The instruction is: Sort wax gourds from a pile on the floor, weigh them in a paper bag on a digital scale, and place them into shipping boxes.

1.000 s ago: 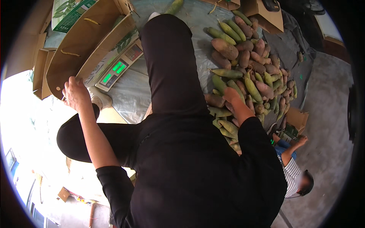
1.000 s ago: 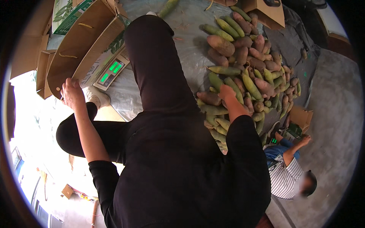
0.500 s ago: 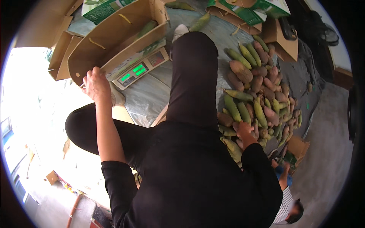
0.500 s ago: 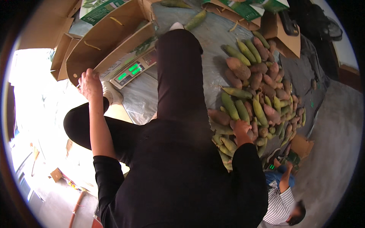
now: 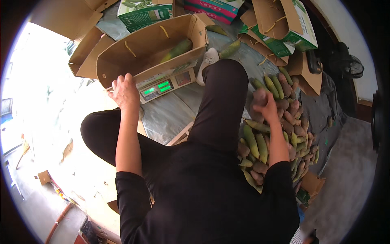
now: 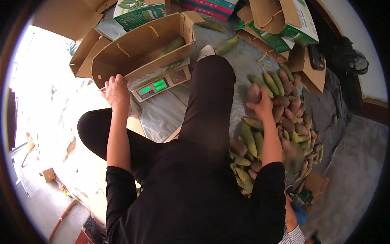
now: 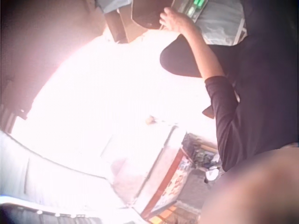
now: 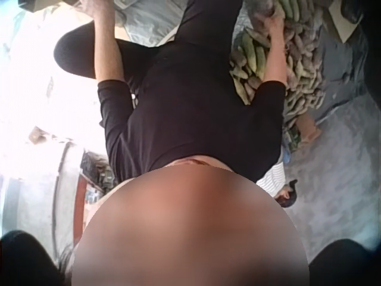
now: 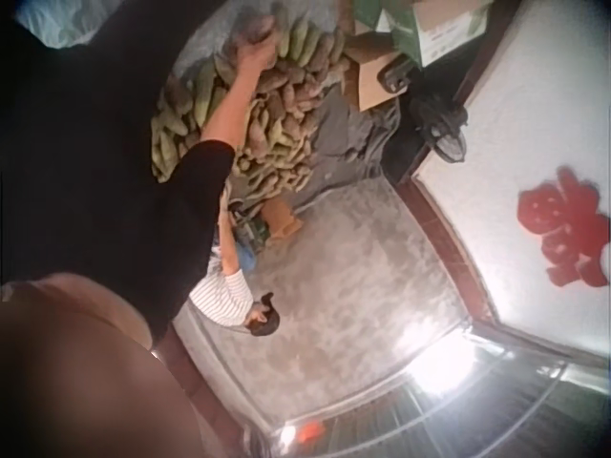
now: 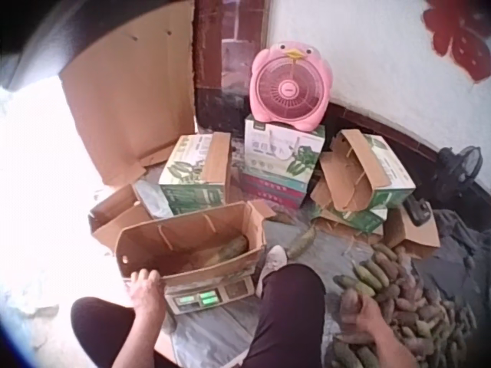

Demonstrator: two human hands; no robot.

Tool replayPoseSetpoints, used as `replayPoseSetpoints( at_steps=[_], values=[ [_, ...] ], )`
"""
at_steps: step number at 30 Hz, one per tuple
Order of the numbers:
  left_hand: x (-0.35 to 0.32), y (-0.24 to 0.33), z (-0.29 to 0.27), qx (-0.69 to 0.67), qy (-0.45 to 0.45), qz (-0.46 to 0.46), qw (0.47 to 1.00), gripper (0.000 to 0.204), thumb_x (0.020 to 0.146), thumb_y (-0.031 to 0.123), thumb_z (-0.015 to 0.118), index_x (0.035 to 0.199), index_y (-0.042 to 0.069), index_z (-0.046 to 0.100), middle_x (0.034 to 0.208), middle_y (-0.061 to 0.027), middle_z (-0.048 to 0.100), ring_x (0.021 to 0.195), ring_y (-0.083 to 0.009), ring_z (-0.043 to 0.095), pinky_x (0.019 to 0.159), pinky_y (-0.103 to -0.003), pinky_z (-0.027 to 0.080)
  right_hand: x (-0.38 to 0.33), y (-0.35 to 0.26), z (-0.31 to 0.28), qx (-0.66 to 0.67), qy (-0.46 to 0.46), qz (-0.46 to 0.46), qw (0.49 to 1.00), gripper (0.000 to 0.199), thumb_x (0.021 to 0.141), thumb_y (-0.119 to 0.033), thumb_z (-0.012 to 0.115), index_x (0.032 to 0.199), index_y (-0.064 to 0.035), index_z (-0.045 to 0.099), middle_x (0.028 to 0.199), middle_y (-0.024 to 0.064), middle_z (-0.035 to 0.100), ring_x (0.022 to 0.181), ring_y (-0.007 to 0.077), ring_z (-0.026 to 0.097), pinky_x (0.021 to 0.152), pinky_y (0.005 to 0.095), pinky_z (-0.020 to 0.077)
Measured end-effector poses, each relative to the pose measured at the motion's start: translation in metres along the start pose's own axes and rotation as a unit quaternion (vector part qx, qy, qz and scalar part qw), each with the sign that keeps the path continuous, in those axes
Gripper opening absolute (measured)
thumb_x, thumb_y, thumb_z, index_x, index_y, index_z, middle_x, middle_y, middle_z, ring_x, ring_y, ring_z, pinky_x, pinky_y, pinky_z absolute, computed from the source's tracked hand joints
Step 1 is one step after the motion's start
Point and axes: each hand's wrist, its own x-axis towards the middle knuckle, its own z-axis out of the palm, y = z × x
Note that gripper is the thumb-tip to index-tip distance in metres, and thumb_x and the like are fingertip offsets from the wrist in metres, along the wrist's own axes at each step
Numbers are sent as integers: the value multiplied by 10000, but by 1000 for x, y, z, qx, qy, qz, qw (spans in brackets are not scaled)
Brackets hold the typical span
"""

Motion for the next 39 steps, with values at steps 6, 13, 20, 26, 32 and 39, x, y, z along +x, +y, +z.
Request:
replayPoseSetpoints(
  at_steps=[6, 13, 20, 26, 32, 39],
  values=[
    [0, -1, 1, 3, -4, 0, 1000, 69, 812, 206, 604, 841, 154, 569, 888, -5, 542, 959, -229, 528, 933, -636, 308, 68, -189, -44, 142, 86, -254, 953, 689, 591, -105, 776, 1195, -27, 455, 1125, 135, 562, 1021, 234, 561, 896, 348, 435],
    [1, -2, 0, -9, 7, 2, 1000, 27, 820, 173, 572, 816, 146, 568, 873, -11, 538, 945, -233, 530, 936, -643, 301, 102, -339, 9, 283, -29, -385, 878, 665, 611, -137, 806, 1159, -7, 452, 1089, 97, 545, 1009, 192, 547, 892, 315, 436],
    [0, -2, 3, 1, 23, 12, 1000, 21, 812, 149, 551, 799, 149, 568, 848, -11, 529, 911, -231, 536, 936, -644, 305, 112, -371, 166, 248, -64, -279, 925, 776, 491, -216, 828, 1131, -16, 438, 1084, 192, 578, 1008, 318, 577, 869, 375, 459],
    [1, -5, 3, -1, 22, 8, 1000, 20, 811, 162, 555, 810, 158, 575, 838, -4, 527, 900, -226, 535, 931, -649, 303, 104, -385, 213, 76, -206, -93, 971, 633, 628, -220, 766, 1160, -22, 487, 1114, 193, 593, 1072, 320, 568, 899, 382, 465],
    [1, -5, 6, 2, 17, 8, 1000, 28, 810, 161, 549, 811, 169, 576, 845, 0, 536, 906, -219, 535, 909, -617, 323, 137, -369, 176, -100, -151, -135, 974, 313, 770, -214, 612, 1041, -62, 651, 1086, 172, 623, 1034, 307, 595, 874, 386, 482],
    [3, -4, 13, 37, 44, 17, 998, 37, 811, 229, 572, 830, 197, 567, 893, 10, 555, 926, -221, 540, 850, -573, 374, 151, -315, 54, 148, -225, -234, 934, 358, 792, -281, 650, 1068, -62, 590, 909, 20, 622, 712, 98, 587, 539, 239, 436]
  ],
)
